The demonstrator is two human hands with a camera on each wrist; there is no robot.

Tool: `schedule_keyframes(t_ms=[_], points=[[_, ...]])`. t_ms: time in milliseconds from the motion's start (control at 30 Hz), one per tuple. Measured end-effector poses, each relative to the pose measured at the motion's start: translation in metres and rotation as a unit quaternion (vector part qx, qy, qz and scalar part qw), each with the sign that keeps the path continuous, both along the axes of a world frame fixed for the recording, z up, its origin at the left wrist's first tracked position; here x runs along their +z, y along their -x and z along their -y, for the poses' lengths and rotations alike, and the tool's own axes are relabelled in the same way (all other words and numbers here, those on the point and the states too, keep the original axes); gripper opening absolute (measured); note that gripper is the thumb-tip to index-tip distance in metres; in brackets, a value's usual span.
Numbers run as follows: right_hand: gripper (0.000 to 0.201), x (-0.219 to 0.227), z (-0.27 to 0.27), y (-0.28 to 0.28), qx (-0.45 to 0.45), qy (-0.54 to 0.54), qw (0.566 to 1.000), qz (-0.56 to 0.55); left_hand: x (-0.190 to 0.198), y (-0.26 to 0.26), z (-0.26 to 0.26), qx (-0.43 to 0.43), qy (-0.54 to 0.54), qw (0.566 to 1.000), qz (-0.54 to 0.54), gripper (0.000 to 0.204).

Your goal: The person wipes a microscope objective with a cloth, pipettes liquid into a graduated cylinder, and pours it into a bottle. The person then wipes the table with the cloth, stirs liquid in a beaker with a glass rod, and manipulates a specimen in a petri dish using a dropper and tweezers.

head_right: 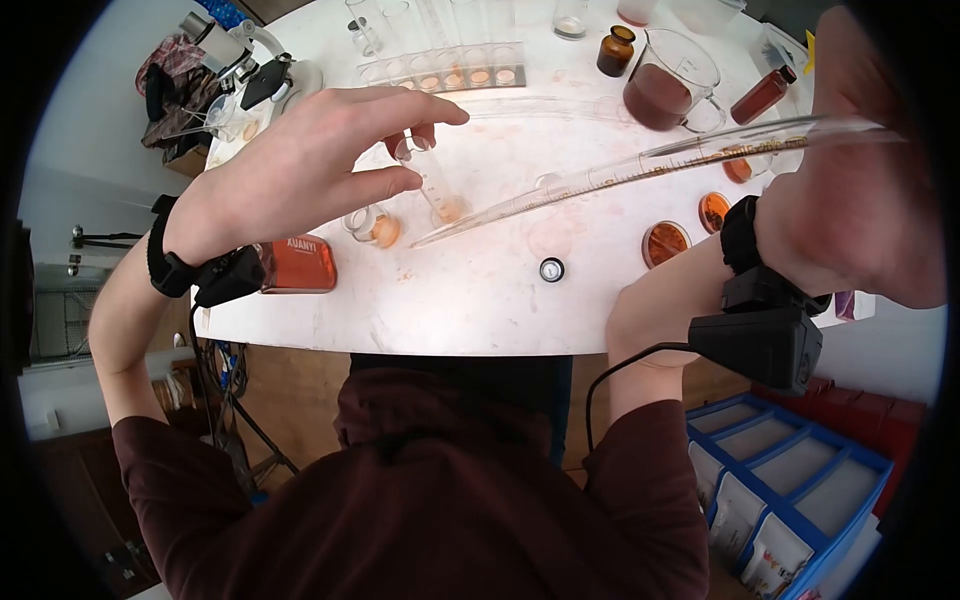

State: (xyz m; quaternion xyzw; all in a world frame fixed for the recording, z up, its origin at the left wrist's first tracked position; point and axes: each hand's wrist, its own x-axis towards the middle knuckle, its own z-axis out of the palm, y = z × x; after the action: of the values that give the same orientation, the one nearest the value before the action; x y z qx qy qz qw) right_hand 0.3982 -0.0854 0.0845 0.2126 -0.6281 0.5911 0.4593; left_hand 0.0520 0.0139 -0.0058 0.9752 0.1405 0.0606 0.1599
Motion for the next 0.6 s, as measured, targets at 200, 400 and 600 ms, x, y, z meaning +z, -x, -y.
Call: schedule_keyframes(t_ms=[200,400,600], points=[[0.055,-0.008,0.015,0.044,-0.054,0.091,0.994,-0.03,-0.001,0.005,0.004,0.02,0.032,0.999,-0.011,0.053],[0.056,-0.009,0.012,0.048,-0.04,0.096,0.994,-0.034,-0.002,0.011,0.008,0.035,0.034,0.998,-0.025,0.071],[0.057,-0.009,0.014,0.045,-0.061,0.104,0.992,-0.034,0.04,0.052,0.023,0.092,-0.007,0.99,0.104,0.081]])
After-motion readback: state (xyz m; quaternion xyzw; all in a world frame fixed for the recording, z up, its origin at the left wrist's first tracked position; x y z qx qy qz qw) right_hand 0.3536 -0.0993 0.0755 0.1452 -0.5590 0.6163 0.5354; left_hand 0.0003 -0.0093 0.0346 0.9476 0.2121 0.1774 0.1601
